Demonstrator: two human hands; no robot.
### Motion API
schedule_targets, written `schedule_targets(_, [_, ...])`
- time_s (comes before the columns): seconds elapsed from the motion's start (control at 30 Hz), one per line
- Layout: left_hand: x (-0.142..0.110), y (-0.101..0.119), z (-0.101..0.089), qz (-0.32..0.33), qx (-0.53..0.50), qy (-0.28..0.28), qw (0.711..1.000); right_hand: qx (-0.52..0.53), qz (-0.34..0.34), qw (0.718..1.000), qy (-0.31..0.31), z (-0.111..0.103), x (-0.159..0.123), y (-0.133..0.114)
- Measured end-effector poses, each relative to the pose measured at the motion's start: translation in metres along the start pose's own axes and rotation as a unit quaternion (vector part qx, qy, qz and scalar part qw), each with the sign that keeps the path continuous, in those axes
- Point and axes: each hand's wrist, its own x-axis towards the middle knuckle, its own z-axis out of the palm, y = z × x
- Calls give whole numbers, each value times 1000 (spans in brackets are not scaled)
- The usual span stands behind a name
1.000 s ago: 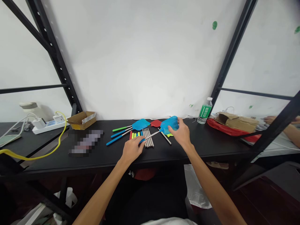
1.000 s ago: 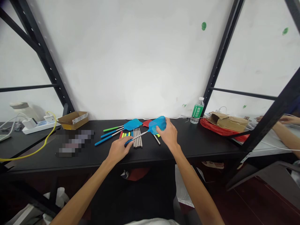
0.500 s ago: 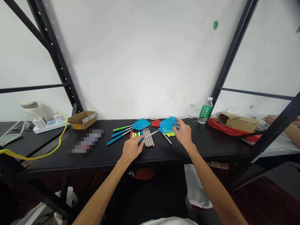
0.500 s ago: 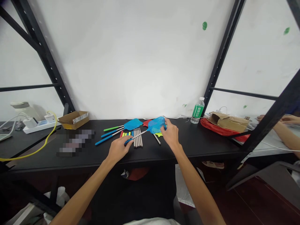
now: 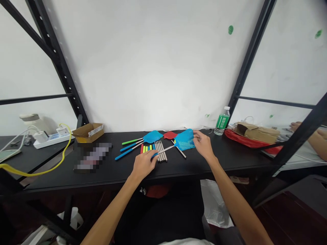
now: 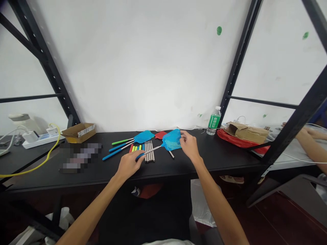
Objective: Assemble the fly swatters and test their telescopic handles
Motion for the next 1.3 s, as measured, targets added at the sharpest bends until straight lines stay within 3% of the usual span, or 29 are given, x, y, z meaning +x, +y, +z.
schedule_targets(0.23, [0, -2, 2, -22, 15, 9, 1000, 4, 19, 999, -33, 0, 9, -7])
schedule_targets(0.5, [0, -3, 0, -47, 26, 23, 998, -94, 21, 995, 13, 9, 3, -31])
schedule_targets(0.67, [1, -2, 0, -47, 20, 30, 998, -115, -17, 992, 55, 4, 3, -35])
schedule_targets(1.1, [1, -4, -1, -64, 24, 38, 997, -125, 37, 991, 23, -10, -2, -57])
schedule_targets(1.3, [1, -3, -1, -62, 27, 37, 997, -135, 39, 990, 0, -16, -3, -49])
